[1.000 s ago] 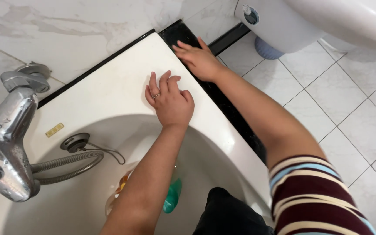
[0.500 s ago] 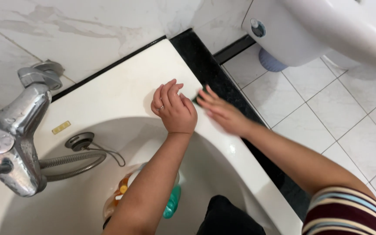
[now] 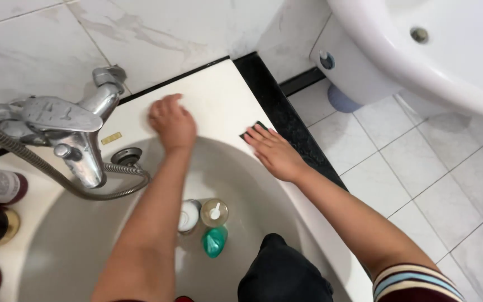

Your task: Cleaning shampoo and soap bottles and the bathtub rim with a sponge and water.

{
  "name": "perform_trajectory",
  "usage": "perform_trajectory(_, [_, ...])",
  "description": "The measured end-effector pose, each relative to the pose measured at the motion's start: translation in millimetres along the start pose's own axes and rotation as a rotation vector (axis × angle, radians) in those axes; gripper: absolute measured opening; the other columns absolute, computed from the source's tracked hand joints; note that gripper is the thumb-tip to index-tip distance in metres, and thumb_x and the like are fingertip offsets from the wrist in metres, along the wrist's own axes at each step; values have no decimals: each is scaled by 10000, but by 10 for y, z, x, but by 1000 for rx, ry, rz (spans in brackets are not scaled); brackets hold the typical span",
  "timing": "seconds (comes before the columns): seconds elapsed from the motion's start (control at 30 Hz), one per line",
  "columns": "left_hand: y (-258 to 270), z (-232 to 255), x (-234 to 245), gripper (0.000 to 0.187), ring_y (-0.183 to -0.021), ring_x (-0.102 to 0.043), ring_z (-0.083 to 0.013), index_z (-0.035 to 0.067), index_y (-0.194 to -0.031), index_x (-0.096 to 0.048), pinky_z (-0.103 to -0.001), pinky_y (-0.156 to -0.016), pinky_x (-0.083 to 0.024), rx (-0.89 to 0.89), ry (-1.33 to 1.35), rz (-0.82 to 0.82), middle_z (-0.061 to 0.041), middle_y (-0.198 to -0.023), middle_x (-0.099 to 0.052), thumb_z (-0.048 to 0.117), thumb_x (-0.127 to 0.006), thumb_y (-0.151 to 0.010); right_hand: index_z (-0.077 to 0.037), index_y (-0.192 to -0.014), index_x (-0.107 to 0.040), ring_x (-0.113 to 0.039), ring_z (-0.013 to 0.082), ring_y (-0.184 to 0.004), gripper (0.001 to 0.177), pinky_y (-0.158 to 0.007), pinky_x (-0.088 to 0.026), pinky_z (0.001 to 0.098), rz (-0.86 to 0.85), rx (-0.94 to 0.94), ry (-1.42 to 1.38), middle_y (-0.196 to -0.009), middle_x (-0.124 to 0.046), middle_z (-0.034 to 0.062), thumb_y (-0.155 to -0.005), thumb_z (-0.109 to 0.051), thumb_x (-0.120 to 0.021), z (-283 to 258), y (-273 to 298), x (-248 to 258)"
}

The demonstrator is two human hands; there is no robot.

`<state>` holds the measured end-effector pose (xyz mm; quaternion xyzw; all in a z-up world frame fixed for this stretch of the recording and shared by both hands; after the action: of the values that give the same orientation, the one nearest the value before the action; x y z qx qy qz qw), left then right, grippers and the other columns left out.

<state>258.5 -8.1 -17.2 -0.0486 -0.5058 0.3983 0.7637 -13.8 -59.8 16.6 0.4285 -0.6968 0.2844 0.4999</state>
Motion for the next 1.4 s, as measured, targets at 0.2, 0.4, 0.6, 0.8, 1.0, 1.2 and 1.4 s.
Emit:
perform_trajectory(0.2, [-196, -408, 191, 280, -1250, -432, -328, 114, -1214, -599, -527, -1085, -288, 23, -136, 27, -86, -1238, -612, 160, -649, -942, -44, -1580, -318, -156, 295, -1564, 609, -1247, -165, 434, 92, -229, -12, -1680, -216, 145, -1064, -344, -438, 162, -753, -77])
perform_trajectory(0.4, [-76, -431, 206, 85, -1165, -494, -274, 186, -1063, -613, -480, -1037, -331, 264, -67, 59, -5, -1093, -631, 230, -627, -991, -66, -1578, -326, -177, 277, -1567, 595, -1259, -145, 443, 92, -195, 79, -1688, -225, 148, -1073, -366, -423, -535, -1441, -339])
perform_trajectory(0.6, [-149, -369, 142, 86, -1125, -502, -292, 183, -1034, -592, -558, -953, -316, 217, -213, 223, -38, -1089, -597, 220, -604, -958, -38, -1589, -304, -189, 286, -1549, 634, -1238, -149, 452, 81, -233, 100, -1675, -234, 146, -1063, -377, -403, -26, -1734, -181])
perform_trajectory(0.8, [-67, -392, 104, 100, -1154, -504, -305, 180, -1075, -579, -540, -932, -352, 231, -165, 258, -31, -1095, -586, 213, -587, -981, -22, -1577, -314, -169, 291, -1563, 635, -1265, -131, 438, 169, -330, 100, -1677, -232, 159, -1082, -412, -395, -529, -2050, -386])
perform_trajectory(1.0, [-181, -353, 183, 91, -1074, -522, -325, 176, -1051, -584, -520, -860, -404, 209, -147, 205, -47, -1082, -594, 220, -590, -972, -67, -1599, -313, -187, 274, -1558, 618, -1250, -134, 448, 118, -165, -34, -1674, -252, 120, -1072, -387, -357, -476, -1604, -361])
perform_trajectory(1.2, [-146, -387, 137, 93, -1050, -533, -336, 143, -1067, -582, -501, -854, -439, 214, -126, 232, -60, -1069, -590, 178, -591, -981, -29, -1575, -302, -173, 331, -1553, 610, -1247, -130, 460, 208, -437, 137, -1670, -243, 155, -1088, -389, -375, -232, -2105, -385])
perform_trajectory(1.4, [-154, -374, 169, 112, -1023, -554, -339, 133, -1076, -579, -491, -866, -459, 192, -82, 244, -67, -1066, -601, 153, -593, -967, -43, -1585, -341, -234, 302, -1564, 643, -1260, -179, 471, 186, -143, 20, -1671, -300, 139, -1054, -401, -396, -689, -1621, -396])
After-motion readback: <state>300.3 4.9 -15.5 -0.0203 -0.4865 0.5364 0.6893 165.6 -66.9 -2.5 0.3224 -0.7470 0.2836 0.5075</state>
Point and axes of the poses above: each hand's wrist, its own y-axis away from the middle knuckle, its own x-axis out of the back of the hand, z = x × y, the point moved 1 cm from there along -y, towards the middle knuckle
